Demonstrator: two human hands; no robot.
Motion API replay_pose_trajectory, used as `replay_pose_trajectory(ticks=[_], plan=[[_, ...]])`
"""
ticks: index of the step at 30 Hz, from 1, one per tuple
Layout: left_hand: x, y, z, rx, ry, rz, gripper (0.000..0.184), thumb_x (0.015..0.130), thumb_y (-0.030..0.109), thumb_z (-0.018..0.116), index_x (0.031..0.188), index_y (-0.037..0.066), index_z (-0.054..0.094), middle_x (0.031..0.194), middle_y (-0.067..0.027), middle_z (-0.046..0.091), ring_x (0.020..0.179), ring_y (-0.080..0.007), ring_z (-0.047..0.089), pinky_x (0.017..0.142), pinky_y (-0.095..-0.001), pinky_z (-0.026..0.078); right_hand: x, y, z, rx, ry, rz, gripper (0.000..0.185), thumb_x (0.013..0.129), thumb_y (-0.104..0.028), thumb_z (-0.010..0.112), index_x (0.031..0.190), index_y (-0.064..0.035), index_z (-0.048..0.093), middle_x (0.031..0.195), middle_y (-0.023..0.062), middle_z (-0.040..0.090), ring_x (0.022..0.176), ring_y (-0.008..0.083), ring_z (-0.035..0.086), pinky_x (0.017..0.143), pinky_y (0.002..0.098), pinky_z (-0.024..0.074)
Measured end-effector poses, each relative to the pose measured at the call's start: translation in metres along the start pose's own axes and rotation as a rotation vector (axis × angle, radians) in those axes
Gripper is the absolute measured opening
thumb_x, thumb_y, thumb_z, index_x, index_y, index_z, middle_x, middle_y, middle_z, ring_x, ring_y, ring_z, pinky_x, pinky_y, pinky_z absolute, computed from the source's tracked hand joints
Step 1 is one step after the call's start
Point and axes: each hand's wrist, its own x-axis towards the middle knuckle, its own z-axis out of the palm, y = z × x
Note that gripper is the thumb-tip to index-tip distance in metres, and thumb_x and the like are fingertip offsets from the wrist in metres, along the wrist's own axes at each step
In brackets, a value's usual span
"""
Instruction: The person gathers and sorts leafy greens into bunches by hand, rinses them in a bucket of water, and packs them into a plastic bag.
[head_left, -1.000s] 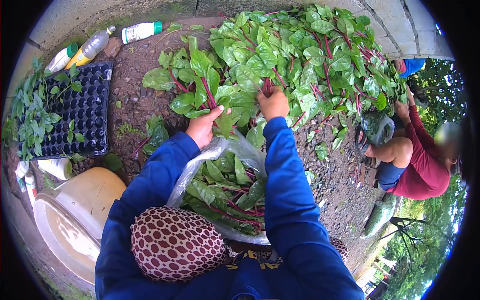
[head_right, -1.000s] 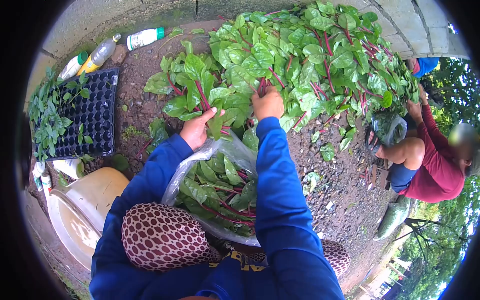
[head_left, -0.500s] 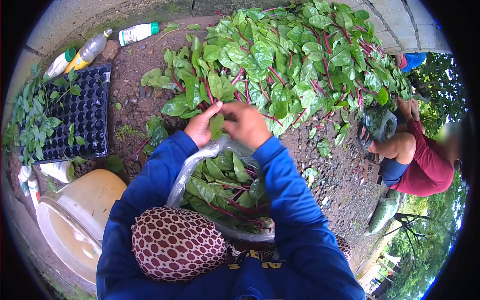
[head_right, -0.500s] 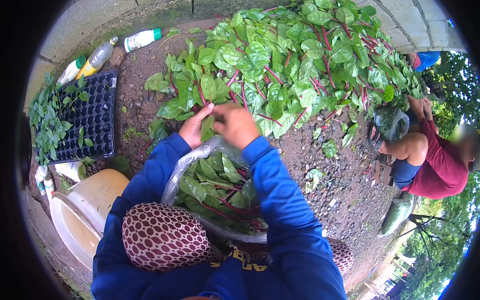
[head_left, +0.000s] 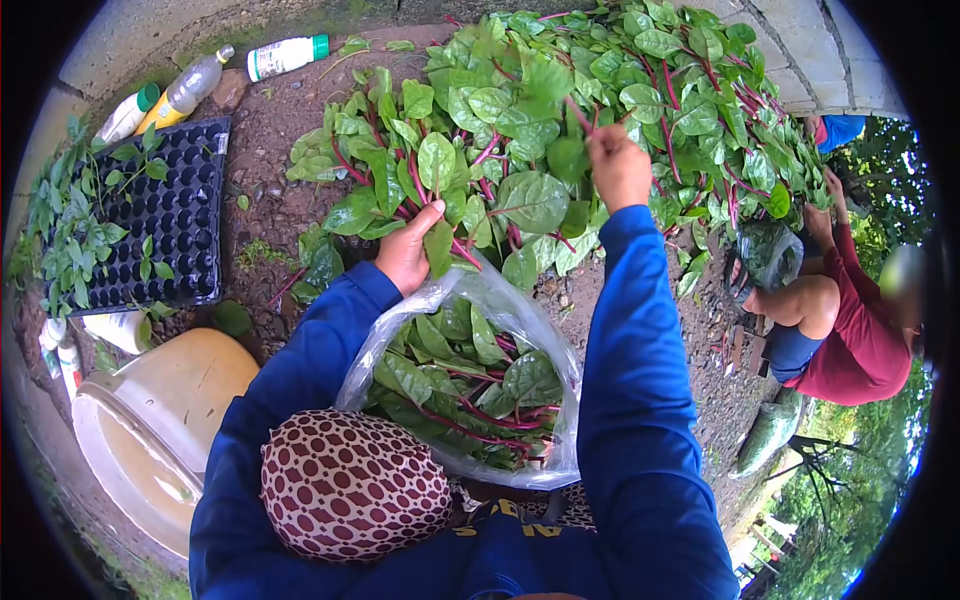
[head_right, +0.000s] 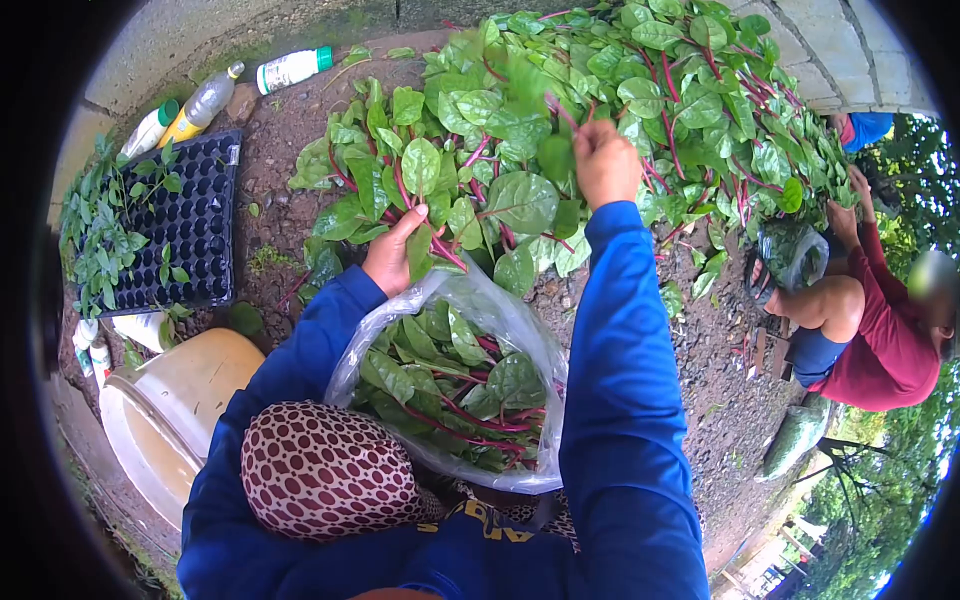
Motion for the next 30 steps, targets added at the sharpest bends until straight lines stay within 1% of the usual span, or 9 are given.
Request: replay_pose_trajectory(ticks=[5,10,11,16,17,20,21,24,30], plan=[[-0.009,0.002,0.011,-0.013,0.04,0.022,0.024,0.082,0.018,0.065,0.103,0.007,0.058,0.095,-0.0035,0.062,0.081,-0.0157,0.059,0.074,-0.03,0.049,-0.03,-0.049,-0.008,0.639,0.041,-0.033,0.008,0.077,-0.013,0.064,0.078,-0.0055,0.06,0.066,0.0098,0.064,0.057,0.0189,0.062,0.054,0.0303,0.0492],[0.002,0.003,-0.024,-0.16,-0.19,-0.074,0.027,0.086,0.023,0.059,0.108,0.007,0.056,0.099,-0.0047,0.061,0.086,-0.0166,0.059,0.08,-0.0312,0.047,-0.11,-0.119,0.059,0.653,-0.129,-0.045,0.009,0.076,-0.006,0.061,0.083,-0.0017,0.065,0.084,0.0177,0.063,0.076,0.0315,0.062,0.07,0.0363,0.0494],[-0.012,0.008,0.002,-0.152,-0.112,0.011,0.027,0.087,0.022,0.056,0.109,0.007,0.055,0.098,-0.0041,0.061,0.087,-0.016,0.058,0.079,-0.0322,0.047,-0.121,-0.124,0.074,0.706,-0.125,-0.016,0.01,0.075,-0.004,0.06,0.083,-0.0022,0.066,0.084,0.0187,0.062,0.077,0.0332,0.061,0.071,0.0367,0.0492],[-0.01,0.008,-0.008,-0.13,-0.086,-0.056,0.024,0.085,0.018,0.058,0.105,0.005,0.057,0.097,-0.0059,0.061,0.087,-0.0191,0.059,0.081,-0.0346,0.048,-0.104,-0.114,0.061,0.416,-0.462,-0.338,0.014,0.071,-0.008,0.058,0.082,-0.0056,0.067,0.081,0.0178,0.063,0.074,0.0344,0.061,0.072,0.0375,0.0493],[-0.011,0.008,-0.006,-0.108,-0.07,-0.055,0.023,0.084,0.017,0.059,0.104,0.005,0.057,0.097,-0.0062,0.061,0.087,-0.0196,0.059,0.08,-0.0352,0.048,-0.09,-0.106,0.051,0.5,-0.592,-0.255,0.014,0.071,-0.012,0.059,0.08,-0.0069,0.068,0.077,0.0164,0.064,0.071,0.0327,0.062,0.07,0.0368,0.0504],[-0.006,0.004,-0.008,-0.109,-0.046,-0.011,0.022,0.082,0.013,0.059,0.103,0.004,0.057,0.096,-0.0067,0.062,0.086,-0.0207,0.06,0.079,-0.0387,0.049,-0.046,-0.093,0.048,0.604,-0.476,0.324,0.02,0.078,-0.019,0.057,0.079,-0.0028,0.068,0.067,0.014,0.065,0.064,0.0188,0.066,0.065,0.032,0.0519],[-0.007,0.004,-0.009,-0.123,-0.062,-0.017,0.022,0.082,0.012,0.06,0.102,0.004,0.057,0.096,-0.0068,0.062,0.086,-0.0208,0.06,0.079,-0.0389,0.049,-0.032,-0.086,0.056,0.497,-0.446,0.375,0.028,0.079,-0.029,0.059,0.081,-0.0023,0.068,0.061,0.0153,0.064,0.067,0.0216,0.066,0.068,0.0334,0.0516],[-0.011,0.003,-0.007,-0.139,-0.072,-0.04,0.022,0.081,0.011,0.06,0.102,0.005,0.057,0.096,-0.0069,0.061,0.086,-0.0212,0.06,0.08,-0.0394,0.049,-0.02,-0.093,0.082,-0.115,-0.359,0.296,0.046,0.072,-0.046,0.061,0.082,-0.0021,0.068,0.083,0.0197,0.065,0.084,0.0297,0.064,0.078,0.0377,0.0494],[-0.014,0.001,-0.015,-0.182,-0.105,-0.044,0.022,0.08,0.011,0.062,0.101,0.006,0.058,0.096,-0.0073,0.061,0.087,-0.0213,0.059,0.082,-0.0378,0.047,-0.017,-0.076,0.077,-0.102,-0.383,0.254,0.038,0.068,-0.042,0.065,0.087,-0.009,0.069,0.089,0.0154,0.066,0.087,0.0297,0.063,0.079,0.0371,0.0493]])
